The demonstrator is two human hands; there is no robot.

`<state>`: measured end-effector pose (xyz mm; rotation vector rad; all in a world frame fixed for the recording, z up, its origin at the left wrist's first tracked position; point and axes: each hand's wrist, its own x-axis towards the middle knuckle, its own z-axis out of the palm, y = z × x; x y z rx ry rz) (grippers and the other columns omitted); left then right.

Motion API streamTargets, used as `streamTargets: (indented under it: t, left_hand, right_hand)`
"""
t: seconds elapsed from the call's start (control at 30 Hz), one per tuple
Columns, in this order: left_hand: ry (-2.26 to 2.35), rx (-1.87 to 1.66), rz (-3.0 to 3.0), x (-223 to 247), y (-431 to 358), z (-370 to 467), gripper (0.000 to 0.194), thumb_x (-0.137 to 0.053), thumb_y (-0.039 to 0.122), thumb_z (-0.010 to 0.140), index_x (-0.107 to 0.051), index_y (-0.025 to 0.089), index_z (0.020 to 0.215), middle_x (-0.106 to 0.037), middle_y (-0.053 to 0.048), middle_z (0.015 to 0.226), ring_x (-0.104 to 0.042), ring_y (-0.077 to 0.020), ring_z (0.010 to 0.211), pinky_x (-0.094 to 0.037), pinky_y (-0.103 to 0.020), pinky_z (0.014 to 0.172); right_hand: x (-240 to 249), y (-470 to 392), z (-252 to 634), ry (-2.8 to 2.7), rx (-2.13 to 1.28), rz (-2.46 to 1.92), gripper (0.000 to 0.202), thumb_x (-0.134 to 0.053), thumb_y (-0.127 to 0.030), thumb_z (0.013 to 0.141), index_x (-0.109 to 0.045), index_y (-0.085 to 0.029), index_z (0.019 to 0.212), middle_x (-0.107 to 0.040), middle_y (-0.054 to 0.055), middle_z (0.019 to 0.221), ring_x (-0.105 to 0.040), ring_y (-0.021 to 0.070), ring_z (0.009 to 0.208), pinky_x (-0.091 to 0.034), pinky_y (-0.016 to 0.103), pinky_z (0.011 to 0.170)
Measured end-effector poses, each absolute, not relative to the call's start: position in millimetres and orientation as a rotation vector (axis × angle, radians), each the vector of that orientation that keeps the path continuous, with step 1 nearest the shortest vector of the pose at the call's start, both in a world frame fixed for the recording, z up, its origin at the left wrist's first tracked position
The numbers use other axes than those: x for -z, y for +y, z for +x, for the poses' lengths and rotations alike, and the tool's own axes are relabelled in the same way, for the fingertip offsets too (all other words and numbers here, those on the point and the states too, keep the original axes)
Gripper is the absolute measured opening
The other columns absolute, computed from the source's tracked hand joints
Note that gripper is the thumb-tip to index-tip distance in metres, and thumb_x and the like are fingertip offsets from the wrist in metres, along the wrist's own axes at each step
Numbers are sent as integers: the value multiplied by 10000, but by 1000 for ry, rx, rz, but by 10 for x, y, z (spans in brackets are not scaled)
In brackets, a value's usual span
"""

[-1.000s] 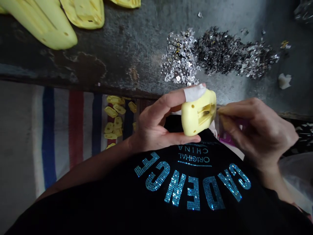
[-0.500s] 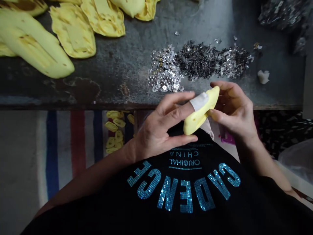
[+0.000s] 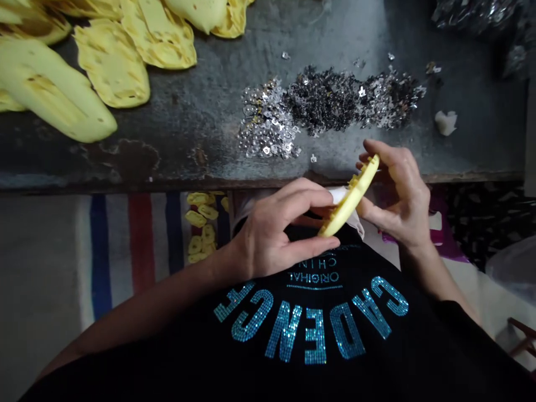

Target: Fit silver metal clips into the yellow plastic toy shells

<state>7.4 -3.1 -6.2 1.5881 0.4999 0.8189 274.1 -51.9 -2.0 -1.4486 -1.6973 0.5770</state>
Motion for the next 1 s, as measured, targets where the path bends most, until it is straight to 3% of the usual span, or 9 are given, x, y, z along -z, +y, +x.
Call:
streamTargets:
  t: [0.1, 0.2, 0.4, 0.6, 0.77, 0.9, 1.0]
  left_hand:
    - [390, -765, 1601, -14, -12, 86, 724, -1018, 260, 834, -766, 314, 1510, -740, -97, 1346, -769, -265, 1180, -768, -368, 972]
    - [373, -644, 1490, -41, 34, 98, 861, -1045, 323, 816, -702, 363, 1605, -703, -78, 1274, -761, -248, 1135, -778, -379, 943]
    - [290, -643, 1436, 43, 106, 93, 1020, -1086, 236, 731, -686, 421, 1650, -665, -60, 1332, -763, -253, 1191, -770, -383, 992]
    - [277, -670, 1403, 71, 112, 22, 1012, -1085, 183, 727, -701, 378, 1643, -664, -80, 1392, -767, -255, 1238, -769, -334, 985]
    - [267, -726, 1372, 95, 139, -25, 909, -1109, 193, 687, -794, 312, 1531, -725, -90, 1361, -788, -268, 1225, -770, -329, 977]
    - [295, -751, 1338, 154, 122, -100, 802, -1096, 117, 679, -831, 273, 1420, -766, -76, 1300, -815, -241, 1174, -749, -308, 1003]
    - [353, -760, 1132, 173, 78, -218, 858, -1068, 91, 706, -749, 362, 1455, -799, -30, 1254, -836, -200, 1081, -740, -268, 929]
  right_hand:
    - [180, -558, 2724, -1647, -466, -1324, 687, -815, -637, 972, -616, -496, 1615, -749, 100, 1428, -737, 412, 1207, -704, 644, 959]
    - [336, -571, 2723, -1589, -344, -1235, 792, -835, -757, 899, -636, -479, 1613, -760, 107, 1327, -743, 417, 1117, -673, 672, 916]
    - [373, -556, 2754, -1618, -312, -1213, 897, -833, -858, 836, -619, -484, 1623, -778, 126, 1261, -738, 443, 1086, -630, 687, 917]
    - [223, -512, 2706, -1675, -300, -1292, 821, -815, -816, 879, -629, -517, 1620, -795, 115, 1259, -753, 432, 1080, -643, 686, 923]
    - [183, -467, 2678, -1689, -255, -1221, 886, -849, -832, 838, -647, -494, 1632, -798, 108, 1253, -746, 427, 1049, -635, 675, 878]
    - [78, -464, 2619, -1712, -411, -1303, 814, -903, -673, 884, -652, -480, 1635, -810, 111, 1328, -753, 431, 1105, -659, 657, 921]
    - [1, -415, 2560, -1698, -693, -1340, 727, -910, -503, 953, -662, -450, 1634, -794, 84, 1401, -763, 367, 1180, -704, 555, 934]
